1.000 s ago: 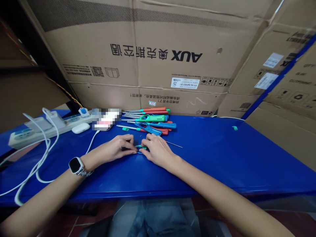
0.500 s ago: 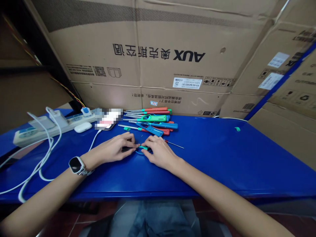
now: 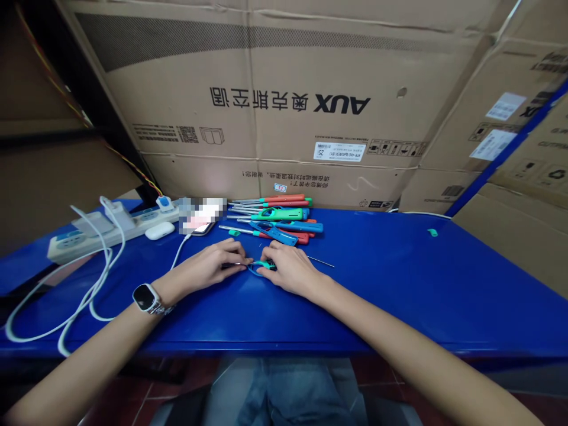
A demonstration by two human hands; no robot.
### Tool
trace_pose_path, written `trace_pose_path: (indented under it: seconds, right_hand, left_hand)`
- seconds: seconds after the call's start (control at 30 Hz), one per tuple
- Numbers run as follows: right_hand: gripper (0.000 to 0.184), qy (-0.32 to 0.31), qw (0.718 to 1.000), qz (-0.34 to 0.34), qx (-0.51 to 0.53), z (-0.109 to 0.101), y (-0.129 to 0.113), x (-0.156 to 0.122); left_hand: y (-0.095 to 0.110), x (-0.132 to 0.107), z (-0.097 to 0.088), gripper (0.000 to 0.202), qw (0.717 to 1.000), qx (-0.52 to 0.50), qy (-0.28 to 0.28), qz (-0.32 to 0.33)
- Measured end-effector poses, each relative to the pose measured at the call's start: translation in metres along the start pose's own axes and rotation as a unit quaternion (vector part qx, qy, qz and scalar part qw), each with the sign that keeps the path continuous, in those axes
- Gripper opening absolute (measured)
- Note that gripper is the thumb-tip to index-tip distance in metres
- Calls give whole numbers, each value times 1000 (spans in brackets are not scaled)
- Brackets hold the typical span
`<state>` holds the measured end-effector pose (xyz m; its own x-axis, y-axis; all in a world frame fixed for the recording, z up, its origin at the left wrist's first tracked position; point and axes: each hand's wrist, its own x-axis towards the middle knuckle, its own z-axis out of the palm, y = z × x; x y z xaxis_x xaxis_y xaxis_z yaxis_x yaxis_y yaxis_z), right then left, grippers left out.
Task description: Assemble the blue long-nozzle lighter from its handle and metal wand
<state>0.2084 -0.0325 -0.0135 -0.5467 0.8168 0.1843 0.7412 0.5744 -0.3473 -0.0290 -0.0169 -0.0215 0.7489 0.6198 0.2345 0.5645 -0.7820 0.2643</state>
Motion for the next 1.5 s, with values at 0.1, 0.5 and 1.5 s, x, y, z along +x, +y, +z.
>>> trace_pose_path:
  seconds: [0.1, 0.5, 1.5]
  right_hand:
    - [24, 16, 1000, 9, -7, -4, 0, 1]
    - [26, 10, 997, -51, -64, -9, 12, -27]
    - [15, 159, 969, -39, 184, -23, 43, 6]
  left_hand:
    - [1, 0, 0, 29, 1000, 21, 4, 5]
    - [7, 1, -4, 29, 999, 35, 5, 4]
    - [1, 41, -21, 30, 981, -117, 149, -47]
